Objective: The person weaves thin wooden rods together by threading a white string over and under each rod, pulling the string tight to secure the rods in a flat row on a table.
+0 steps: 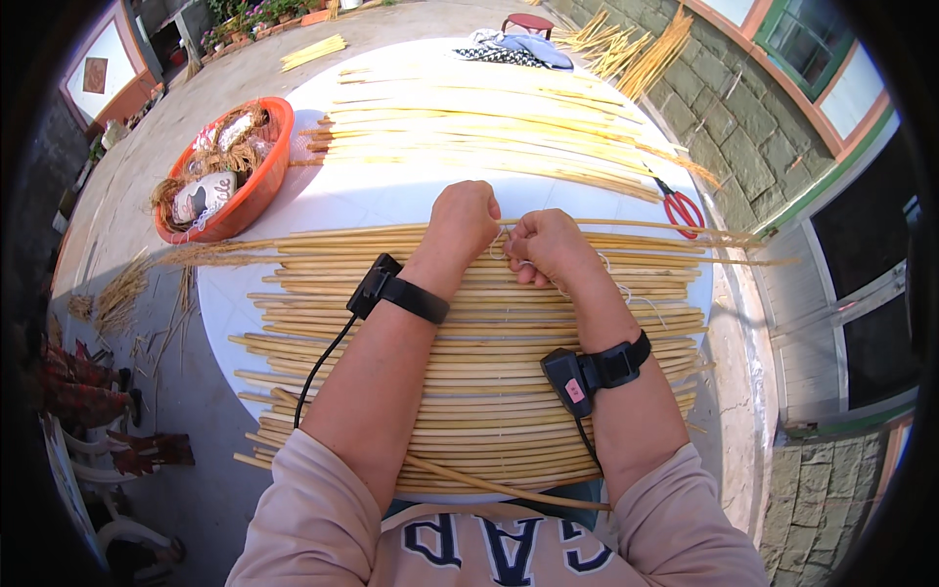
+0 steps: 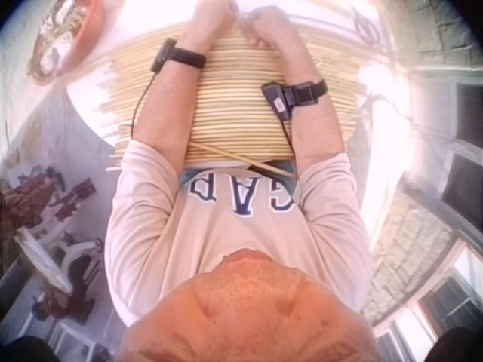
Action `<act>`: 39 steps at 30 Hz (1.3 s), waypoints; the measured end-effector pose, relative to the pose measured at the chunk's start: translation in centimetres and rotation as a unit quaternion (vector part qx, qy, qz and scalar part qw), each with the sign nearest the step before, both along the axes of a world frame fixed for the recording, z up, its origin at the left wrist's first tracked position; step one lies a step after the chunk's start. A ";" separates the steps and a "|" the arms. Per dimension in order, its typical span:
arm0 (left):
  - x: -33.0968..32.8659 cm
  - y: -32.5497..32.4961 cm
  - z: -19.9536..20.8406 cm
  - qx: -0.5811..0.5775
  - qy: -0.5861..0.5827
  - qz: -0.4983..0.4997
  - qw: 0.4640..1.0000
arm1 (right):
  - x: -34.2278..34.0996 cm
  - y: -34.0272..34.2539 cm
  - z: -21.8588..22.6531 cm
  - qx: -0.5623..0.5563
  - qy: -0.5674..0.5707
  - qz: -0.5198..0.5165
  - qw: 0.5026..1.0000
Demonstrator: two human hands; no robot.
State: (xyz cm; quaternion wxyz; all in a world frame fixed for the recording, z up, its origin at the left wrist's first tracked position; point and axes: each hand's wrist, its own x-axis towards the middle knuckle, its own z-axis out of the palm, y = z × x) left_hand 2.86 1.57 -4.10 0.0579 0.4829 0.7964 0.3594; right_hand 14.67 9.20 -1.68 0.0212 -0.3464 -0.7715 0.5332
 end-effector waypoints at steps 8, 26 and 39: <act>0.0 0.1 0.5 0.011 -0.012 0.002 1.000 | 0.3 -0.1 1.4 0.054 0.006 -0.004 0.998; 0.6 1.2 3.3 -0.145 0.048 -0.105 0.983 | 2.4 -1.7 -0.6 0.026 0.038 -0.099 0.994; 0.7 1.6 1.9 -0.136 0.070 -0.143 0.978 | 3.5 -2.3 -2.5 -0.025 0.148 -0.154 0.977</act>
